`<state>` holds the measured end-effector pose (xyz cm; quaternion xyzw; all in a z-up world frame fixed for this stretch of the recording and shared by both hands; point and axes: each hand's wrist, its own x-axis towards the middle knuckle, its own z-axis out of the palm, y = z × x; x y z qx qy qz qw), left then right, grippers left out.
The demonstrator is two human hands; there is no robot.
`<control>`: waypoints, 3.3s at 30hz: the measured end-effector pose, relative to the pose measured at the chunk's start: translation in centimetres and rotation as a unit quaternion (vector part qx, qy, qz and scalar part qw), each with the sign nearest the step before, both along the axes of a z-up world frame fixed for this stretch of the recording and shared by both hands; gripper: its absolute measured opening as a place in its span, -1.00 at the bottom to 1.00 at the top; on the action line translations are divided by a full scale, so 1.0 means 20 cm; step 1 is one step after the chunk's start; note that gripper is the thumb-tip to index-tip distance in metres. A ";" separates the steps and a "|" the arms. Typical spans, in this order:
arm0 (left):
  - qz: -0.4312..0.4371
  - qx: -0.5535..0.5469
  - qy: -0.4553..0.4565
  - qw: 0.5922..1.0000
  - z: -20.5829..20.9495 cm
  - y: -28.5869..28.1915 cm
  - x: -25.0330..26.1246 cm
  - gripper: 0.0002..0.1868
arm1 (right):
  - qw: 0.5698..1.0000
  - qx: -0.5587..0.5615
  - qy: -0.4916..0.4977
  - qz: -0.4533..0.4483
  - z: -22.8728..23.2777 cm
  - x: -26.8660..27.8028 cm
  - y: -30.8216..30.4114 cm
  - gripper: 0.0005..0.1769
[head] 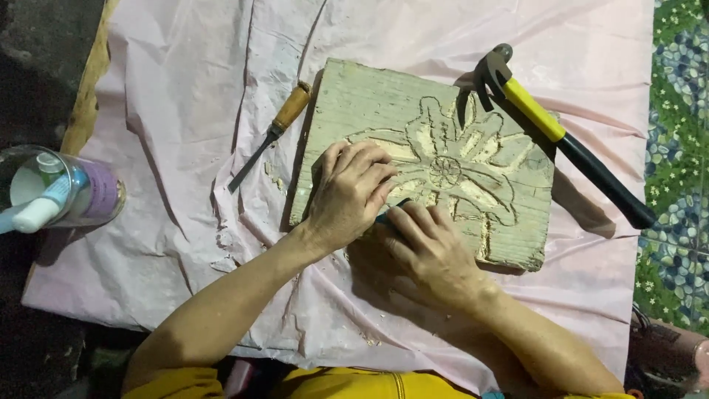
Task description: Carving a floral design into a wooden block using a hammer and a chisel, then cleaning and sanding the surface.
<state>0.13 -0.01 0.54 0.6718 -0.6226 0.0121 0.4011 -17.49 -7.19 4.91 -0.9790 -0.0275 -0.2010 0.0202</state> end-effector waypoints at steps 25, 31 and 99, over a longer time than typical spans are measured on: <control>0.001 -0.019 0.041 0.999 -0.03 0.00 0.01 -0.87 | 0.991 -0.059 -0.006 -0.118 -0.16 -0.11 -0.13 -0.83; 0.005 -0.022 0.034 0.999 -0.03 0.00 0.00 -0.86 | 0.998 -0.006 -0.039 -0.039 -0.26 -0.07 0.01 -0.81; -0.238 0.270 0.096 0.928 0.21 0.10 0.20 -0.37 | 0.950 0.257 -0.110 -0.142 -0.05 -0.19 -0.38 -0.66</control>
